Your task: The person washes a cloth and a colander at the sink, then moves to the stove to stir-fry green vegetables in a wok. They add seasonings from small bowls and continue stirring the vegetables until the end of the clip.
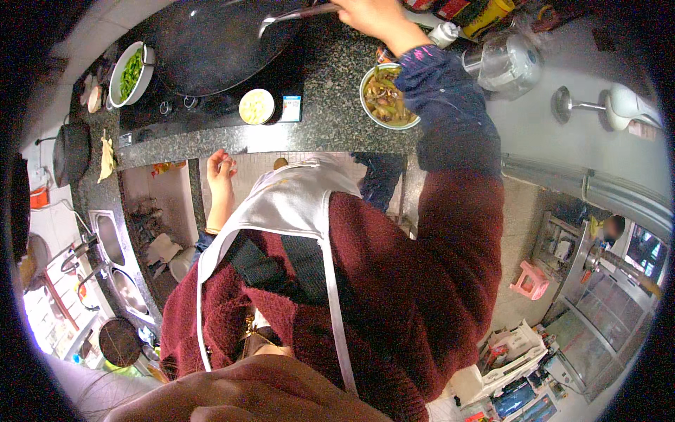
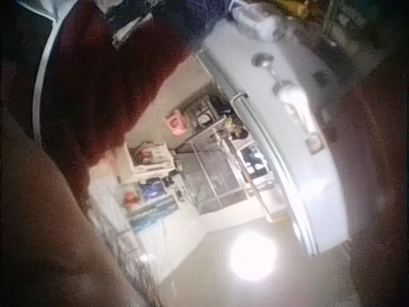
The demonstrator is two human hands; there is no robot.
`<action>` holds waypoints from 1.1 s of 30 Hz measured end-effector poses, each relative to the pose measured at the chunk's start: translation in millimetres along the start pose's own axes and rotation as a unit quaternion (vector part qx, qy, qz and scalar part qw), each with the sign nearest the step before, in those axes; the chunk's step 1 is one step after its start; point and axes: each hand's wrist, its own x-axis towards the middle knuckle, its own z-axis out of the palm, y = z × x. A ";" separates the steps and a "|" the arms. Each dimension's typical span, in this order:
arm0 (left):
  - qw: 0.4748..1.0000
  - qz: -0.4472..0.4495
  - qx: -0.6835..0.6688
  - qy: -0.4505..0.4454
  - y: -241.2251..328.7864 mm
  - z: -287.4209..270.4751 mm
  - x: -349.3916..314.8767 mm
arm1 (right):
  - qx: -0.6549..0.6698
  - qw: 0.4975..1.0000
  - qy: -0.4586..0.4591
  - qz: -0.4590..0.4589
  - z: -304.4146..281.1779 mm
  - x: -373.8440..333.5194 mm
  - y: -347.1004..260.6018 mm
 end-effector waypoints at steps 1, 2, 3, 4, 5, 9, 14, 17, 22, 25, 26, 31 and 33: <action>1.000 -0.003 -0.004 -0.005 2.4 4.3 0.8 | -0.007 0.997 0.071 -0.039 3.7 5.2 -2.3; 1.000 -0.002 -0.009 -0.007 5.0 6.8 0.6 | 0.005 1.000 -0.017 0.004 9.1 8.4 -1.0; 1.000 -0.001 -0.014 -0.010 7.9 8.1 -0.8 | 0.001 1.000 0.022 0.022 7.0 3.0 1.8; 1.000 -0.001 -0.016 -0.006 8.8 5.2 -3.0 | 0.003 0.997 0.062 0.037 3.8 -2.6 -0.9; 1.000 -0.001 -0.023 0.005 7.8 1.4 -6.4 | 0.008 0.994 0.099 0.049 3.9 -7.0 -1.0; 0.998 -0.014 -0.033 0.044 -1.3 -9.9 -13.0 | 0.046 0.955 0.055 0.289 74.8 -68.4 51.2; 1.000 -0.016 -0.008 0.019 5.4 -6.8 -14.6 | 0.003 0.914 -0.174 0.365 102.1 -89.4 41.5; 0.997 0.037 0.026 -0.067 13.2 4.9 -12.9 | 0.024 0.923 -0.225 0.313 117.3 -98.3 49.1; 0.951 0.170 0.081 -0.245 84.5 57.8 -47.3 | 0.053 0.973 -0.039 0.222 39.3 -96.0 -44.2; 0.854 0.403 0.202 -0.261 119.2 87.8 -65.3 | 0.234 0.946 -0.081 0.210 -10.2 -103.0 -134.4; 0.843 0.410 0.232 -0.262 124.1 88.5 -72.2 | 0.271 0.937 -0.092 0.201 -18.3 -105.5 -160.9; 0.854 0.224 0.370 -0.289 144.8 65.4 -71.7 | 0.386 0.903 0.044 0.185 -21.8 -96.5 -250.5; 0.867 0.247 0.317 -0.296 140.2 46.4 -68.9 | 0.363 0.923 0.066 0.107 -24.3 -85.5 -262.7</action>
